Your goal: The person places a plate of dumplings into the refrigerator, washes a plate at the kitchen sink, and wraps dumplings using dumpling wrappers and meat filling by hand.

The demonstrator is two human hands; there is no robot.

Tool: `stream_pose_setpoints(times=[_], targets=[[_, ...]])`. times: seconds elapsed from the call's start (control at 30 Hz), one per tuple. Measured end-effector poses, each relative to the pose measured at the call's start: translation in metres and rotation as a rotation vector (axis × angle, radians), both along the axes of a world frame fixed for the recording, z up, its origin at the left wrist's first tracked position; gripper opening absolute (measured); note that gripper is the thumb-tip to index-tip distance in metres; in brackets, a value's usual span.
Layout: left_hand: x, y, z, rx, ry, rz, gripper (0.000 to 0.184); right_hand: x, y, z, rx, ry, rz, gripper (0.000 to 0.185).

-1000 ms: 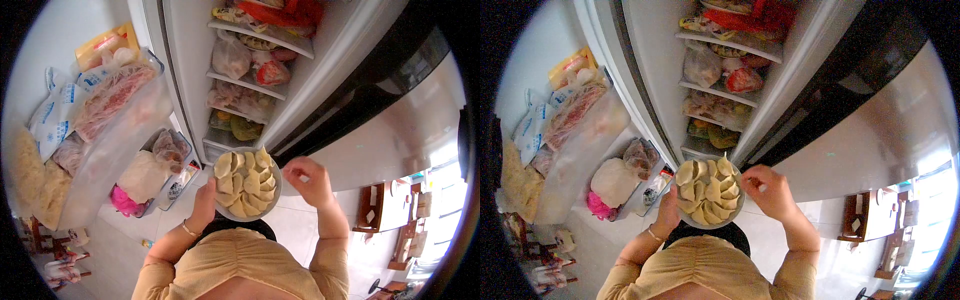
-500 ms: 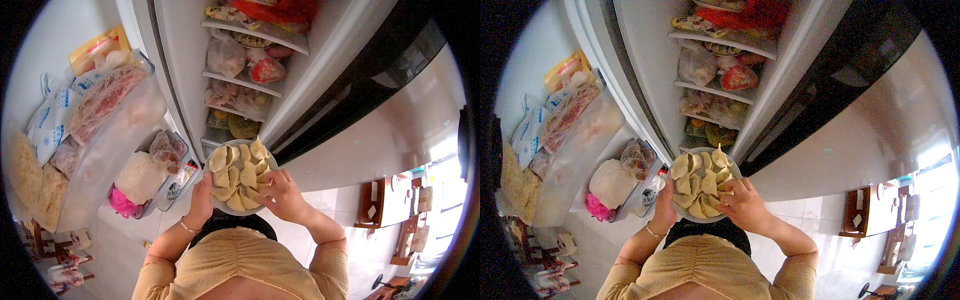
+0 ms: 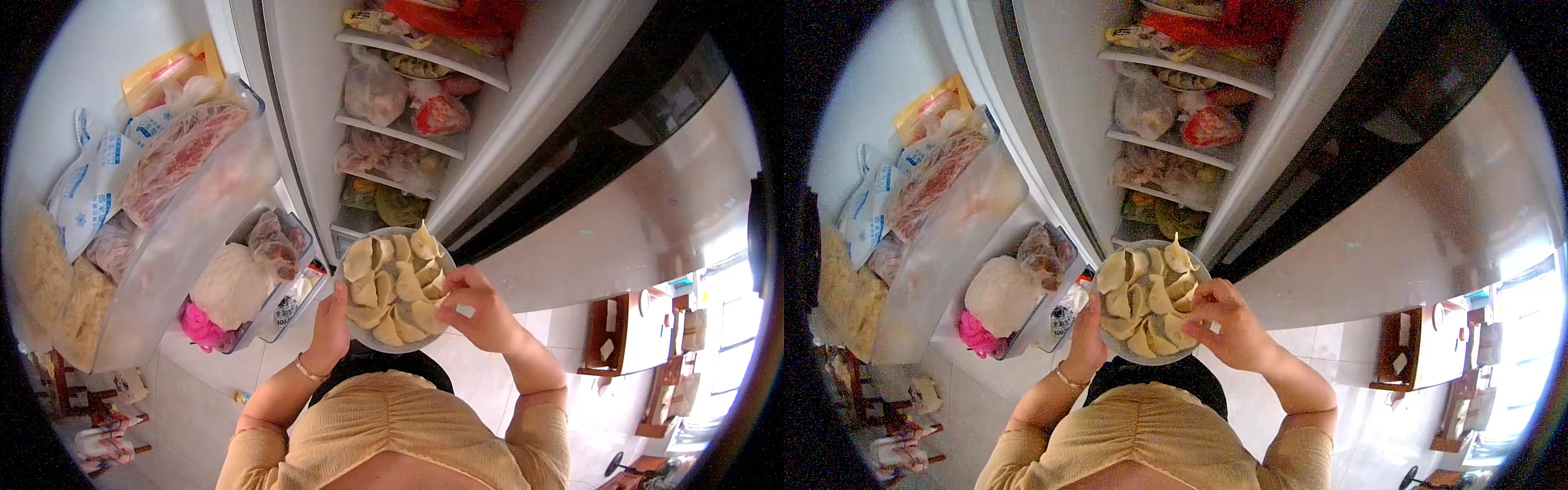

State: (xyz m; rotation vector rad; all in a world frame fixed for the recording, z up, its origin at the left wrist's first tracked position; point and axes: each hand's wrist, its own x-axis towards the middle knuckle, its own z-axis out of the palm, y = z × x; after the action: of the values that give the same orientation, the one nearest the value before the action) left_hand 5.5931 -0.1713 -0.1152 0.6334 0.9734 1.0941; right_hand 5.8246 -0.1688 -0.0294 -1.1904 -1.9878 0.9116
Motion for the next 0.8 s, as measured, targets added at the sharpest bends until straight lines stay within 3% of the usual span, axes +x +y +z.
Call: stream_pose_setpoints(times=[0.2, 0.57, 0.7, 0.8], targets=[[0.002, 0.0, -0.003, -0.047, -0.086, 0.008, 0.058, 0.01, 0.006, 0.002, -0.375, 0.492, -0.115, 0.008], [-0.005, -0.012, 0.0, 0.227, 0.154, -0.011, 0.046, -0.007, 0.003, 0.002, 0.226, 0.184, -0.219, 0.012], [-0.004, -0.013, -0.001, 0.192, 0.033, -0.018, 0.047, -0.017, 0.007, -0.002, 0.423, -0.038, -0.227, 0.015], [-0.002, -0.013, 0.003, 0.133, -0.014, -0.022, 0.05, -0.023, 0.012, -0.002, 0.441, -0.007, -0.166, 0.017]])
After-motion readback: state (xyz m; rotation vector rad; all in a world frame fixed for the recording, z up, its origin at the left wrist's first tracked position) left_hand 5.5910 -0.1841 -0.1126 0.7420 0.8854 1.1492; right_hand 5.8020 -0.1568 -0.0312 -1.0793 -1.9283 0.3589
